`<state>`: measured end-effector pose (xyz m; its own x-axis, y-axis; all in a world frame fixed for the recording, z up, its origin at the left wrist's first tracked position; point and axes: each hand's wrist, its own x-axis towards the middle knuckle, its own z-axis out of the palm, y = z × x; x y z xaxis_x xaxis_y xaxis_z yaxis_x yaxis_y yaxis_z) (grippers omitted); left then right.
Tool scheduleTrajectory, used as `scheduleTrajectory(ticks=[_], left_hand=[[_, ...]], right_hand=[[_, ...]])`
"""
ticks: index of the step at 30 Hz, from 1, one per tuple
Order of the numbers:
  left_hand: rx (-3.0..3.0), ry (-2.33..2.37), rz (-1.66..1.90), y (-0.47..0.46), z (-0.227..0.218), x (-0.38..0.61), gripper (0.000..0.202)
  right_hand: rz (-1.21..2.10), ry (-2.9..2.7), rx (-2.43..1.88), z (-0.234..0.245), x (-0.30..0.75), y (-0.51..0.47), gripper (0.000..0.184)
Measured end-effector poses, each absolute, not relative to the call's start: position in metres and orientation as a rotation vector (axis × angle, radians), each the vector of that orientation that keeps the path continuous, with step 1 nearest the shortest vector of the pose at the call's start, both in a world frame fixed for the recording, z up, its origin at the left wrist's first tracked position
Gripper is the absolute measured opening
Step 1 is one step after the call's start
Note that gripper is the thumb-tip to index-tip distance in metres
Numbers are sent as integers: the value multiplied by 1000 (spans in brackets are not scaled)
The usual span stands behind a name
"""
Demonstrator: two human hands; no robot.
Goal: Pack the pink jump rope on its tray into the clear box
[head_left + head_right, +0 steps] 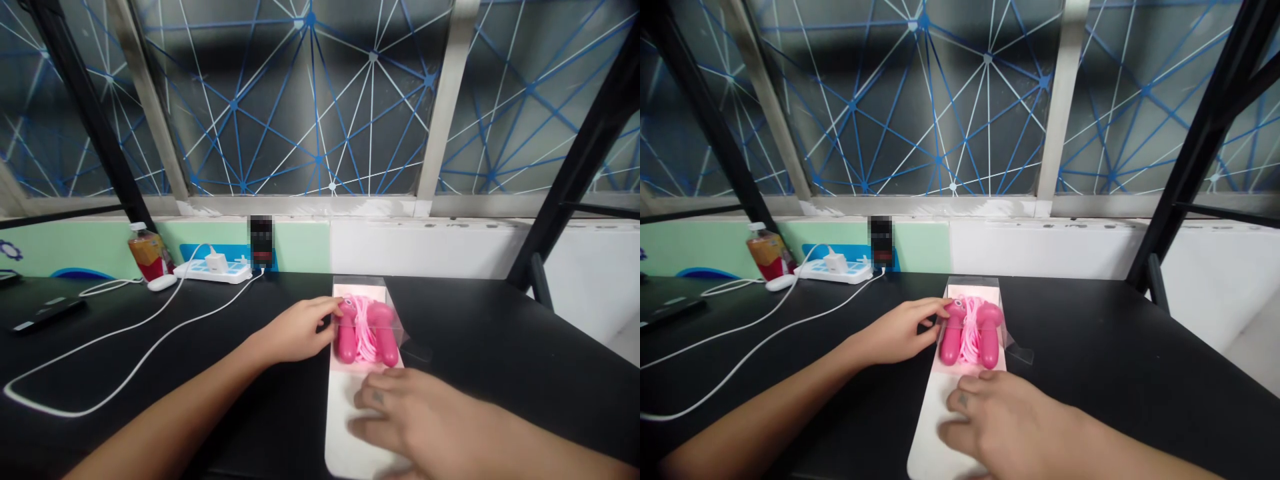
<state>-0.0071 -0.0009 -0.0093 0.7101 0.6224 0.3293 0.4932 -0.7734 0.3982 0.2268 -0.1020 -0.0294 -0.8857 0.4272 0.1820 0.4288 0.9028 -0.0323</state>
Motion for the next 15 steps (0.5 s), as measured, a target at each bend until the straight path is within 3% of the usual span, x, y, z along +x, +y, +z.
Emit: scheduleTrajectory(ticks=[7, 15], left_hand=[[2666, 918, 631, -2, -9, -8, 16], [2683, 929, 626, -2, -6, -11, 15]], right_hand=[[141, -2742, -1039, -26, 231, -90, 44], [252, -2806, -1032, -16, 244, -93, 56]])
